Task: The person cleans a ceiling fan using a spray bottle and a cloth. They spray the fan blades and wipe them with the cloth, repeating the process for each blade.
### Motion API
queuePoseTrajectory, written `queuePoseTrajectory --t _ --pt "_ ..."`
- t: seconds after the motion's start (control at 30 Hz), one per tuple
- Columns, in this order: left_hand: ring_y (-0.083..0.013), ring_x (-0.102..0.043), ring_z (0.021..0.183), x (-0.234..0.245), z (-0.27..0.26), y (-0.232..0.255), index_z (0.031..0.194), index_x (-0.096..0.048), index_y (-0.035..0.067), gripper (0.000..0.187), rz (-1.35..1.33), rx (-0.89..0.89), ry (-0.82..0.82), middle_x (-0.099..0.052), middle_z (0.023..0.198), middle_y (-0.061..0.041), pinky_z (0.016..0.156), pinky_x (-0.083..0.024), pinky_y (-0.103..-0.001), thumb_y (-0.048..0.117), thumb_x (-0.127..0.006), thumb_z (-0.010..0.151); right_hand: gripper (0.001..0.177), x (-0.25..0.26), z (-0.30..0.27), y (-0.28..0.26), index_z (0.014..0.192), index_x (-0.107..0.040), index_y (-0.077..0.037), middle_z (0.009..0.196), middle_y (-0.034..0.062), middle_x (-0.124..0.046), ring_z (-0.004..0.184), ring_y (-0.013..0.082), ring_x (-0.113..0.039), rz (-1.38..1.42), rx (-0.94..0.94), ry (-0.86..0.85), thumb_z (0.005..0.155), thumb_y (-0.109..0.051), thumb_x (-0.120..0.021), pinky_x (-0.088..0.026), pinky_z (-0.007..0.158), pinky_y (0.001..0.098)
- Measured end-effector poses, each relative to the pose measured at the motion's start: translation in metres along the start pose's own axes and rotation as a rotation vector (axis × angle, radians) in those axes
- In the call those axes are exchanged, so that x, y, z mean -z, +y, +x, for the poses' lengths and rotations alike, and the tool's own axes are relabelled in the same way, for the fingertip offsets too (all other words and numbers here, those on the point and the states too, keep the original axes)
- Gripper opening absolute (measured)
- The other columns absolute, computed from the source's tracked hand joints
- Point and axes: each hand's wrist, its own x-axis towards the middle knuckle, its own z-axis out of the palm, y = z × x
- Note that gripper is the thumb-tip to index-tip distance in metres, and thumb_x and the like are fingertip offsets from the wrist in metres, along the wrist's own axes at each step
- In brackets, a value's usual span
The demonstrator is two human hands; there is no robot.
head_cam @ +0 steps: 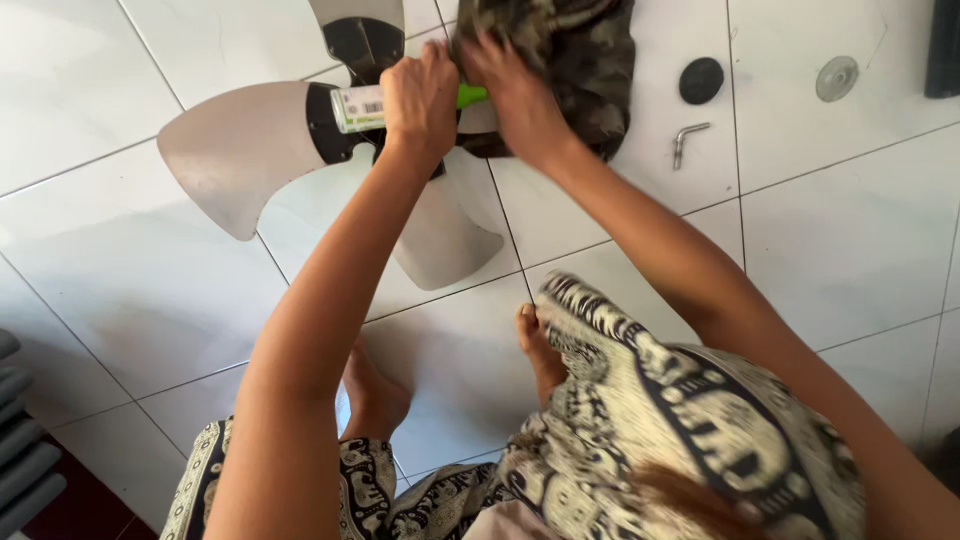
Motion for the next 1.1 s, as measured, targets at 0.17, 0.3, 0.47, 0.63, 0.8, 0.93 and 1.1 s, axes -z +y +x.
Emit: queuePoseTrajectory --t 0.17,0.3,0.47,0.63,0.8,0.93,1.1 --pt "-0.0263 -0.071 0.089 -0.002 -0.002 -0.009 0.134 -0.056 0.001 0.074 -0.046 -0.028 0.072 -0.066 0.117 -0.009 0.067 -0.056 -0.034 0.012 -0.080 0.066 0.044 0.007 0.003 0.005 0.136 -0.062 -0.001 0.156 0.0111 -0.053 0.153 0.0317 -0.039 -0.194 0.090 -0.075 0.097 0.012 -0.049 -0.029 0.128 0.0494" --pt "-0.0281 -0.072 0.095 -0.004 -0.005 -0.007 0.135 -0.057 0.002 0.065 -0.045 -0.014 -0.022 -0.066 0.121 -0.009 0.070 -0.057 -0.036 0.010 -0.079 0.074 0.059 0.007 0.004 -0.003 0.144 -0.058 0.010 0.157 0.0195 -0.050 0.151 0.0369 -0.036 -0.071 0.021 -0.023 0.086 0.018 -0.046 -0.029 0.127 0.0496" --pt "-0.0251 -0.073 0.078 0.004 -0.005 -0.005 0.129 -0.058 0.002 0.078 0.077 -0.030 0.164 -0.066 0.119 -0.009 0.057 -0.056 -0.036 0.019 -0.083 0.057 0.052 0.016 -0.035 -0.023 0.143 -0.064 0.000 0.155 0.0111 -0.055 0.150 0.0295 -0.040 -0.117 0.045 -0.079 0.095 0.014 -0.049 -0.028 0.125 0.0502" --pt "-0.0231 -0.072 0.091 -0.011 0.003 0.004 0.112 -0.068 0.009 0.033 0.146 -0.021 -0.028 -0.067 0.110 -0.007 0.060 -0.054 -0.037 0.015 -0.080 0.082 0.038 -0.002 -0.022 -0.014 0.126 -0.068 0.006 0.147 0.0199 -0.057 0.149 0.0383 -0.039 -0.306 0.076 -0.098 0.091 0.005 -0.053 -0.030 0.123 0.0553" --pt "-0.0217 -0.072 0.078 -0.003 0.005 -0.001 0.122 -0.064 0.005 0.061 0.177 -0.031 0.101 -0.068 0.104 -0.006 0.051 -0.053 -0.035 0.022 -0.081 0.065 0.049 0.015 -0.025 0.003 0.134 -0.069 0.000 0.153 0.0099 -0.059 0.151 0.0293 -0.042 -0.181 0.080 -0.136 0.091 0.010 -0.049 -0.029 0.125 0.0520" --pt "-0.0215 -0.072 0.089 -0.008 0.009 -0.001 0.120 -0.066 0.005 0.049 0.129 -0.032 -0.001 -0.068 0.104 -0.006 0.058 -0.053 -0.035 0.019 -0.081 0.076 0.046 -0.014 -0.026 -0.009 0.136 -0.066 0.003 0.146 0.0136 -0.060 0.148 0.0350 -0.040 -0.371 0.111 -0.111 0.091 0.000 -0.055 -0.030 0.122 0.0561" --pt "-0.0206 -0.072 0.080 0.000 0.000 0.001 0.128 -0.063 0.003 0.067 0.162 -0.022 0.059 -0.068 0.102 -0.007 0.050 -0.052 -0.033 0.024 -0.083 0.068 0.045 -0.006 -0.045 -0.023 0.141 -0.065 -0.004 0.150 0.0091 -0.059 0.152 0.0276 -0.039 -0.150 0.007 -0.095 0.099 0.004 -0.051 -0.024 0.125 0.0561"
